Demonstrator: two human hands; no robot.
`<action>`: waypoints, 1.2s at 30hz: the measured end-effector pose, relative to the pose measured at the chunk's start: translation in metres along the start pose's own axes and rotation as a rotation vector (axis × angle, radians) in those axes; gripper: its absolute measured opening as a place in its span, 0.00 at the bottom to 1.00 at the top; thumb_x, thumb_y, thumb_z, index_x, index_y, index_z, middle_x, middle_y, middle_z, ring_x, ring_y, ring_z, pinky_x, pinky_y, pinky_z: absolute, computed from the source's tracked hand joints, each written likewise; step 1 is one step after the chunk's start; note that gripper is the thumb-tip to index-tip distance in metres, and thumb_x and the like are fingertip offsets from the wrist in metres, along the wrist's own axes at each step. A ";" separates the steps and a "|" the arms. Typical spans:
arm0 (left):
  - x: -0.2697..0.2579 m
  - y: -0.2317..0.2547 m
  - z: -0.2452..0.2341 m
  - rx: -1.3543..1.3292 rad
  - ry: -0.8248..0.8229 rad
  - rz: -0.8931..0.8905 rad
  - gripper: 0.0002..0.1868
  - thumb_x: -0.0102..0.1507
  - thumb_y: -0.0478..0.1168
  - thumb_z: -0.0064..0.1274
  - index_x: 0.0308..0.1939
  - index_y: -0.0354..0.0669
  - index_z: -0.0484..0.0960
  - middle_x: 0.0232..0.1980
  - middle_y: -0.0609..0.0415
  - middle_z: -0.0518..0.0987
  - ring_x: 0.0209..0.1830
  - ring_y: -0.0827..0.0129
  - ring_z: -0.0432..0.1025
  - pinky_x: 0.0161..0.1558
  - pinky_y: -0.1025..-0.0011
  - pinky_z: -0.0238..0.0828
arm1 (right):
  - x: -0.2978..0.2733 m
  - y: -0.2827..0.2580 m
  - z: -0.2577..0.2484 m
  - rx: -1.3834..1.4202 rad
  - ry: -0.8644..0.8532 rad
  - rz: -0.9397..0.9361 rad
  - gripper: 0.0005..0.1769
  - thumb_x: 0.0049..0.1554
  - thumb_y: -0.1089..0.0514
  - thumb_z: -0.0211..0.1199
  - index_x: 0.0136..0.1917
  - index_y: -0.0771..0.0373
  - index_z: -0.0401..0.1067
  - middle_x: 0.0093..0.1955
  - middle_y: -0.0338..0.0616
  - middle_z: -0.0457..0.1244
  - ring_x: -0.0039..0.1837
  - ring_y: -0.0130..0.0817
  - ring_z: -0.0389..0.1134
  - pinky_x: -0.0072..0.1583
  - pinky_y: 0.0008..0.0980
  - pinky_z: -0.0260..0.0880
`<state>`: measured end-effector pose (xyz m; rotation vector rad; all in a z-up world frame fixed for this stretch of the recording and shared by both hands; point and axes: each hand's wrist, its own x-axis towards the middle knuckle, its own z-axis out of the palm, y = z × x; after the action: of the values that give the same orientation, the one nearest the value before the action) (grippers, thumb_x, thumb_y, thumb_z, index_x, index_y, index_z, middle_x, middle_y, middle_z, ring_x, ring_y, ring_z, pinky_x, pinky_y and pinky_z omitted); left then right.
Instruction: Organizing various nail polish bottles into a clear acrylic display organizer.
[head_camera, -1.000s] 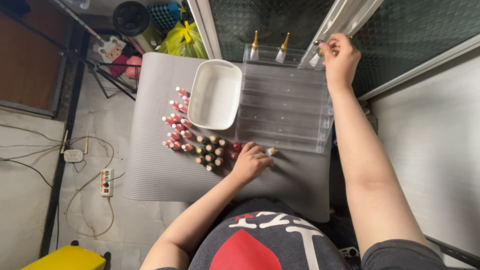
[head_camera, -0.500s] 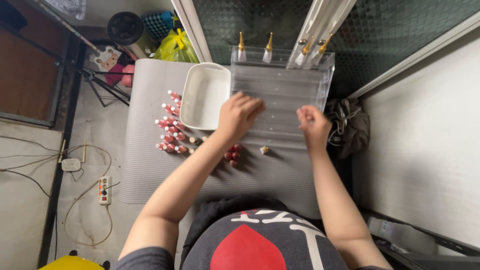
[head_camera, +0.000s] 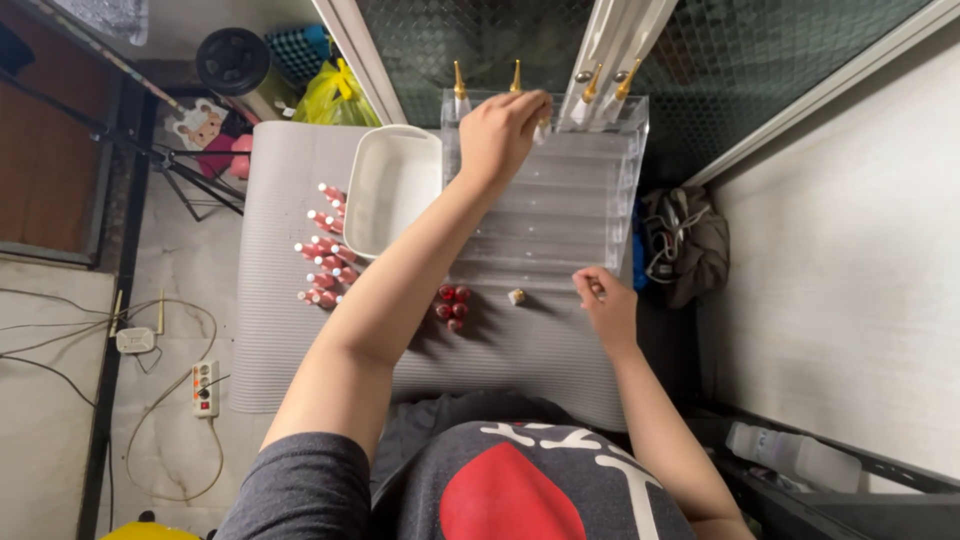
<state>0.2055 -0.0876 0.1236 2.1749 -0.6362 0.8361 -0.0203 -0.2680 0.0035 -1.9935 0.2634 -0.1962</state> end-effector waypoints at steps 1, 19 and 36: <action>0.006 -0.003 0.006 0.000 0.001 0.001 0.07 0.62 0.45 0.62 0.41 0.51 0.88 0.40 0.63 0.86 0.37 0.66 0.80 0.34 0.68 0.74 | -0.001 0.002 0.000 0.000 0.001 -0.001 0.09 0.60 0.54 0.68 0.50 0.62 0.79 0.42 0.39 0.71 0.42 0.22 0.71 0.40 0.25 0.76; 0.012 -0.048 0.090 0.138 -0.104 -0.233 0.05 0.67 0.45 0.57 0.40 0.52 0.85 0.38 0.60 0.85 0.37 0.60 0.80 0.33 0.62 0.75 | -0.001 0.012 0.020 -0.072 -0.200 0.072 0.09 0.59 0.56 0.68 0.50 0.61 0.79 0.45 0.39 0.73 0.42 0.28 0.73 0.42 0.28 0.75; -0.125 -0.003 -0.076 0.035 -0.137 -0.299 0.09 0.64 0.45 0.63 0.43 0.46 0.86 0.39 0.57 0.85 0.27 0.65 0.77 0.30 0.69 0.74 | 0.005 -0.001 0.062 -0.184 -0.279 -0.092 0.04 0.57 0.58 0.70 0.46 0.58 0.80 0.47 0.40 0.74 0.45 0.32 0.76 0.45 0.30 0.76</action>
<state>0.0953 -0.0049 0.0735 2.3001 -0.3496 0.5484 0.0006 -0.2155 -0.0219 -2.1880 0.0106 0.0519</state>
